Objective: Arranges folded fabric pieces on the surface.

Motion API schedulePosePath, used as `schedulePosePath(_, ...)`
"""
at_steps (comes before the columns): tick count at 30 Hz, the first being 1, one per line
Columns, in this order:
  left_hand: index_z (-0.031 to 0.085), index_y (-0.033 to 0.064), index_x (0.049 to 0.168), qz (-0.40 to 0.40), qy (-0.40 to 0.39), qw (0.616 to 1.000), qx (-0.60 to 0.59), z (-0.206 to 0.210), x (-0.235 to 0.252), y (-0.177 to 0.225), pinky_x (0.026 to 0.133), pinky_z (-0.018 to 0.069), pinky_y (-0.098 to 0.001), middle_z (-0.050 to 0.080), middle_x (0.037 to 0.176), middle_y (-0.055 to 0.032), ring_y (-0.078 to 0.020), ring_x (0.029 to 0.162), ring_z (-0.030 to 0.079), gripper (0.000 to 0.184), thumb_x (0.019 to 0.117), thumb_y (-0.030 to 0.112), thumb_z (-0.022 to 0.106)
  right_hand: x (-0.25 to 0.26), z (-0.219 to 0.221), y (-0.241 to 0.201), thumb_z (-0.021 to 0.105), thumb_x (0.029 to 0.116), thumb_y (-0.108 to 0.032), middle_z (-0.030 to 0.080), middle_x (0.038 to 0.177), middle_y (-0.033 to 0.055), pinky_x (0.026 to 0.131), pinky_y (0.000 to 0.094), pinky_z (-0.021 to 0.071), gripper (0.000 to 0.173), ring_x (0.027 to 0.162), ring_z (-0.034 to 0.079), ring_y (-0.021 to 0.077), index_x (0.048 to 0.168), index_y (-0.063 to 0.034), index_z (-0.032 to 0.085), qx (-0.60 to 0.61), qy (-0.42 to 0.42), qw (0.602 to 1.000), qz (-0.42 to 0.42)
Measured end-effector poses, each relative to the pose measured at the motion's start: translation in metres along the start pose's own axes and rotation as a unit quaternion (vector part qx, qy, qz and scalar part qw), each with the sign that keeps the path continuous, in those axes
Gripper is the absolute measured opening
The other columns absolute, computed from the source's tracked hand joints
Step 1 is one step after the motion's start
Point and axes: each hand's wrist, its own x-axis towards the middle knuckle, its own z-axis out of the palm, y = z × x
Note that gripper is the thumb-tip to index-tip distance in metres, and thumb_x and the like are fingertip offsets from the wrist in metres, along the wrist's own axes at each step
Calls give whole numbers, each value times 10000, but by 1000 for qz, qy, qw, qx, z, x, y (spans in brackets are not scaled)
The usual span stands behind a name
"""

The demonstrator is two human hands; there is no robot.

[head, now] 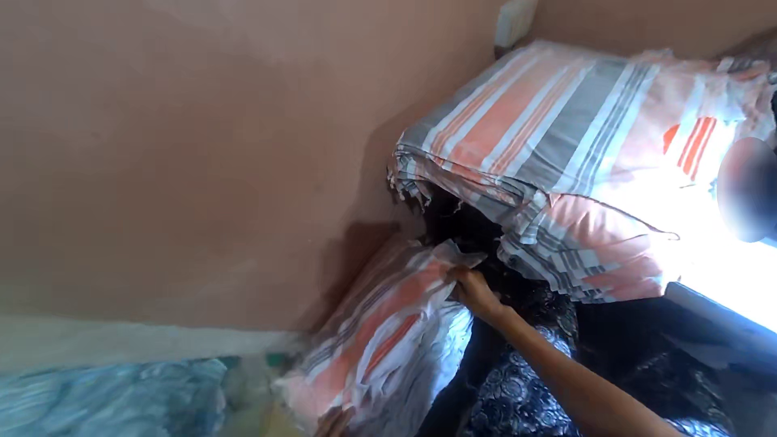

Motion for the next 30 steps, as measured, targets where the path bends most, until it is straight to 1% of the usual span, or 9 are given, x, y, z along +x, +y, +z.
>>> schedulePosePath(3,735,-132,972,-12,-8,998,63,9,-9,5,1060,487,-467,677,1134,-340,-449,1162,635,212,887,-80,548,-14,24,25,469,991,52,602,1377,266,1146,485,404,349,1330,555,379,1301,86,624,-24,-93,994,61)
schedulePosePath(5,719,-146,989,-21,-10,996,82,4,-2,18,1039,502,-468,683,1109,-333,-442,1130,649,209,880,-84,552,-20,32,28,414,1010,63,517,1500,231,1199,480,344,417,1429,467,354,1400,53,564,-43,-132,988,73)
schedulePosePath(10,688,-142,1051,44,-16,993,105,-2,36,64,1034,485,-457,652,1130,-353,-436,1122,627,261,904,51,592,-25,28,32,383,1066,-22,456,1569,190,1226,468,301,416,1488,397,316,1449,5,542,-18,-144,986,81)
schedulePosePath(13,711,-75,1129,110,-126,974,154,12,65,80,1016,442,-609,696,1117,-292,-494,1116,634,360,936,193,567,-29,28,33,369,1073,-28,397,1618,156,1219,499,305,452,1506,369,315,1507,-41,493,-40,-157,983,87)
schedulePosePath(17,690,-49,1227,101,-243,944,201,15,80,74,993,323,-771,738,981,-207,-454,969,693,382,957,189,562,-32,28,29,449,1027,27,338,1657,122,1201,537,289,545,1502,354,351,1559,-86,428,-93,-189,973,94)
schedulePosePath(21,674,-73,1219,96,-250,950,161,13,78,66,961,412,-690,726,1047,-220,-431,983,677,480,891,276,657,-37,32,35,490,1003,42,280,1686,87,1160,606,321,628,1522,309,365,1595,-124,368,-96,-203,970,99)
schedulePosePath(23,681,-73,1214,82,-259,947,169,16,74,66,1001,370,-725,717,1118,-249,-485,1068,660,423,899,207,656,-39,35,38,505,1001,36,268,1691,82,1145,624,325,643,1527,295,363,1603,-132,355,-100,-201,970,95)
schedulePosePath(25,700,-82,1158,77,-241,955,157,19,72,65,992,387,-706,724,1079,-249,-468,1026,678,345,909,144,618,-39,35,39,518,999,31,291,1682,86,1133,629,339,635,1524,303,358,1595,-130,371,-99,-196,971,92)
schedulePosePath(30,595,-105,962,106,-146,977,110,19,77,69,805,524,-335,630,916,-234,-257,850,623,195,954,73,517,-40,35,43,533,993,28,297,1680,81,1157,622,308,632,1537,278,353,1587,-133,389,-95,-192,973,84)
